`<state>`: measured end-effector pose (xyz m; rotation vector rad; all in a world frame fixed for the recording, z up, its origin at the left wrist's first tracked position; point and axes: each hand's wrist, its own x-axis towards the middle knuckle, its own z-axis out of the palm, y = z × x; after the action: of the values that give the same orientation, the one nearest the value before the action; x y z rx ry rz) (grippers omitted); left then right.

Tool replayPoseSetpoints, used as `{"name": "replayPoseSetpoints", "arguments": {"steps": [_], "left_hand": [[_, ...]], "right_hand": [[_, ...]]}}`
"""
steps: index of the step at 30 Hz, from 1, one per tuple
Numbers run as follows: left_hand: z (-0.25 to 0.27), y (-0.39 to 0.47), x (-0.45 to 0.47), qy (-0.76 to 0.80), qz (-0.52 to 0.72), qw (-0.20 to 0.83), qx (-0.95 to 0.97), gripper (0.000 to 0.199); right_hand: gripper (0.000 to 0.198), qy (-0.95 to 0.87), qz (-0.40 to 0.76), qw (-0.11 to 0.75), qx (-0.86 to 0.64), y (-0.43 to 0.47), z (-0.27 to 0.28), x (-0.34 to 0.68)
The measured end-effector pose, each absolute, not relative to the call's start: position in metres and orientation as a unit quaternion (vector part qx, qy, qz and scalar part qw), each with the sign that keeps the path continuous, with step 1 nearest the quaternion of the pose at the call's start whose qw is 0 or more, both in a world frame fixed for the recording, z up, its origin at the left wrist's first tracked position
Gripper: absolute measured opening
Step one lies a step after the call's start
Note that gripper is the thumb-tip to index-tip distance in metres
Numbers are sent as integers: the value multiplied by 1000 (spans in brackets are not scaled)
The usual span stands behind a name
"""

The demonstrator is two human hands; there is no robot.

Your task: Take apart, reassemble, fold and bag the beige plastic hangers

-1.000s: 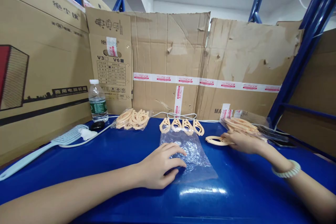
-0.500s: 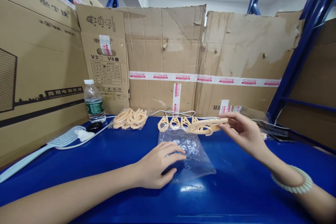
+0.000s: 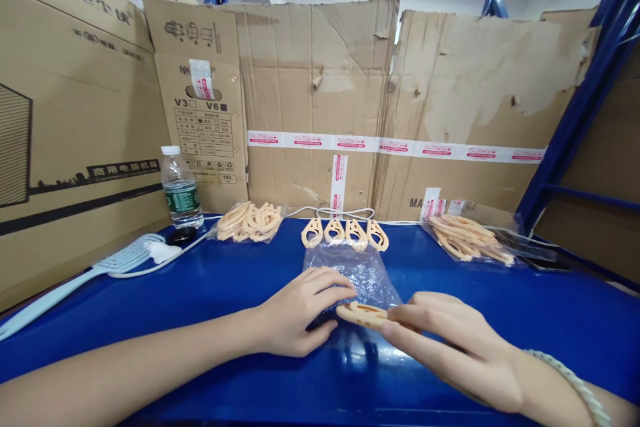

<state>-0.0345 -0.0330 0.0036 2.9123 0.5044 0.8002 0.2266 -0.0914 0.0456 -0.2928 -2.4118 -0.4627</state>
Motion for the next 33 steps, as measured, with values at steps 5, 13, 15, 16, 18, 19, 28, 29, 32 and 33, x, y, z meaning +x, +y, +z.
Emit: {"name": "replayPoseSetpoints", "arguments": {"steps": [5,13,15,16,18,19,28,29,32,33], "left_hand": [[4,-34,-34,165,262,41,950,57],[5,-36,-33,156,257,33,953,53],[5,-36,-33,153,260,34,953,55],[5,-36,-33,152,260,34,953,56],[5,-36,-33,150,260,34,953,57],[5,-35,-33,148,259,33,954,57],[4,-36,-33,144,267,32,952,56],[4,-36,-33,144,267,32,952,56],[4,-36,-33,144,264,31,953,57],[5,-36,-33,145,262,31,954,56]], "right_hand": [[32,-936,-230,250,-97,-82,38,214],[28,-903,-332,219,-161,-65,21,209],[28,-893,-354,215,-178,-61,18,210],[29,-888,-362,211,-189,-59,17,210],[29,-882,-373,201,-208,-56,17,211],[30,-880,-375,198,-212,-54,16,211],[18,-909,-350,165,-156,-51,22,214],[19,-910,-349,157,-158,-51,23,215],[21,-908,-353,148,-169,-49,25,216],[22,-907,-356,149,-168,-49,24,216]]}}
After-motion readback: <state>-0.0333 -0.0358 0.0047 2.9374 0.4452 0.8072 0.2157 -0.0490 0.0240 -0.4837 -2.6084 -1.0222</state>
